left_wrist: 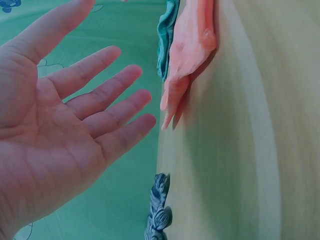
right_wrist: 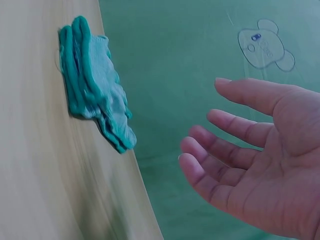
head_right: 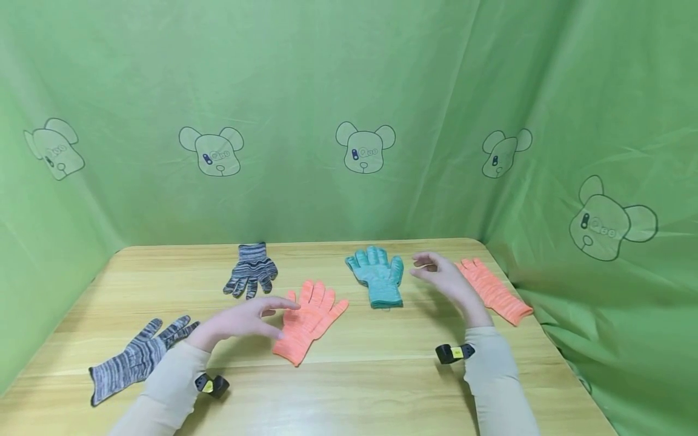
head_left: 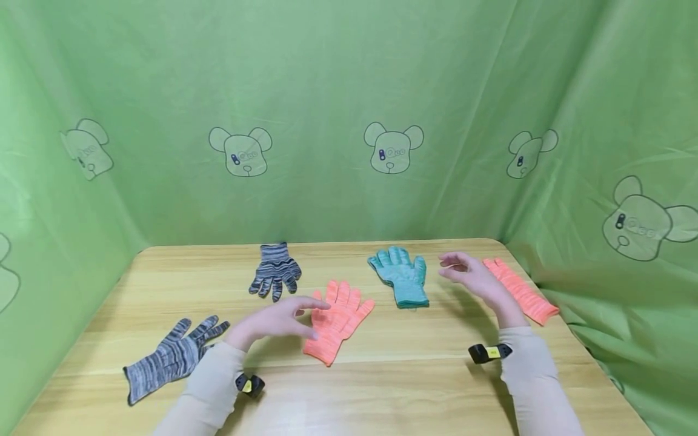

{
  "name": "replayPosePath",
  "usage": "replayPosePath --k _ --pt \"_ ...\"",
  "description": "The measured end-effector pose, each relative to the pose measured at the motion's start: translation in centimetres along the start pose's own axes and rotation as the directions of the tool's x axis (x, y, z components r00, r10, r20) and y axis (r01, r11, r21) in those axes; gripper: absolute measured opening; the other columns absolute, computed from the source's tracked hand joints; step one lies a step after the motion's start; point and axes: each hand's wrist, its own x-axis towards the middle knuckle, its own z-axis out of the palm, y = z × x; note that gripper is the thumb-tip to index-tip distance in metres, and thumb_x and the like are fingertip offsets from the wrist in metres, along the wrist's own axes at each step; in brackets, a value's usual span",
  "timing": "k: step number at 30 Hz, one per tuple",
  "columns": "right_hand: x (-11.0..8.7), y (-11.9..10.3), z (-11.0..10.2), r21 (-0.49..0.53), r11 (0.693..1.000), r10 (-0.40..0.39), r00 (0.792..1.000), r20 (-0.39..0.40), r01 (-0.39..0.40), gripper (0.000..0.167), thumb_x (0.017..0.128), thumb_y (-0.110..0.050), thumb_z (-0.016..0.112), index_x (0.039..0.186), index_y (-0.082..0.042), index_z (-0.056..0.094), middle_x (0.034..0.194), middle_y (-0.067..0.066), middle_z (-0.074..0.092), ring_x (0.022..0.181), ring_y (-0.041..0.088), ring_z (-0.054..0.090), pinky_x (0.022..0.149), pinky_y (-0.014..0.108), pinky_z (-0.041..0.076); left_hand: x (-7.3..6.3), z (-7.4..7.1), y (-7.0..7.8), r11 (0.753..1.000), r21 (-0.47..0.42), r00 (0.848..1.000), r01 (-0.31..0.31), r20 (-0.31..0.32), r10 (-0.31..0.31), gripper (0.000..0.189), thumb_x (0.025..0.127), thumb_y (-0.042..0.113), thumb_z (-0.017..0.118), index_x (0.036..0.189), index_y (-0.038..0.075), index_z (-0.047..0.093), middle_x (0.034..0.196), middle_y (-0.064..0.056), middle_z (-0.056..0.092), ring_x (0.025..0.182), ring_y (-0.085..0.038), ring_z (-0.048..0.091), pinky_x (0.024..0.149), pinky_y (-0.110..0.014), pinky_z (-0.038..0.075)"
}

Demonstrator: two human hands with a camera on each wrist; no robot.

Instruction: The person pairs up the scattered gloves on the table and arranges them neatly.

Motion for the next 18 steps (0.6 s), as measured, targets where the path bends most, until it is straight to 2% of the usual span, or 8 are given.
replayPosePath --k 5,10,18 --pt "-0.3 0.7 -1.0 0.0 1.0 0.031 0.999 -0.021 -0.031 0.052 0.098 -0.031 0.057 0.137 0.002 0.046 0.133 0.026 0.053 0.104 0.007 0.054 0.085 0.019 0.049 0.3 0.6 0.0 0.999 0.046 1.0 0.017 0.015 -0.017 0.066 0.081 0.026 0.077 0.14 0.013 0.051 0.149 -0.011 0.046 0.138 -0.035 0.041 0.115 -0.057 0.032" --pt "-0.6 1.4 -2.0 0.001 0.997 0.076 0.997 -0.033 -0.076 0.056 0.099 -0.036 0.055 0.14 -0.001 0.042 0.136 0.024 0.051 0.098 -0.002 0.051 0.084 0.024 0.049 0.4 0.8 0.1 0.997 0.073 1.0 0.008 0.026 -0.01 0.066 0.081 0.024 0.077 0.14 0.013 0.051 0.147 -0.009 0.048 0.136 -0.031 0.044 0.115 -0.054 0.033" --pt "-0.8 2.8 -3.0 0.055 0.996 0.074 0.995 -0.073 -0.07 0.057 0.1 -0.032 0.055 0.142 0.004 0.038 0.132 0.023 0.049 0.094 -0.011 0.05 0.082 0.013 0.049 0.6 1.2 -0.1 0.994 0.112 0.999 0.002 0.034 -0.006 0.067 0.081 0.021 0.077 0.141 0.012 0.05 0.148 -0.008 0.049 0.139 -0.031 0.041 0.117 -0.053 0.029"
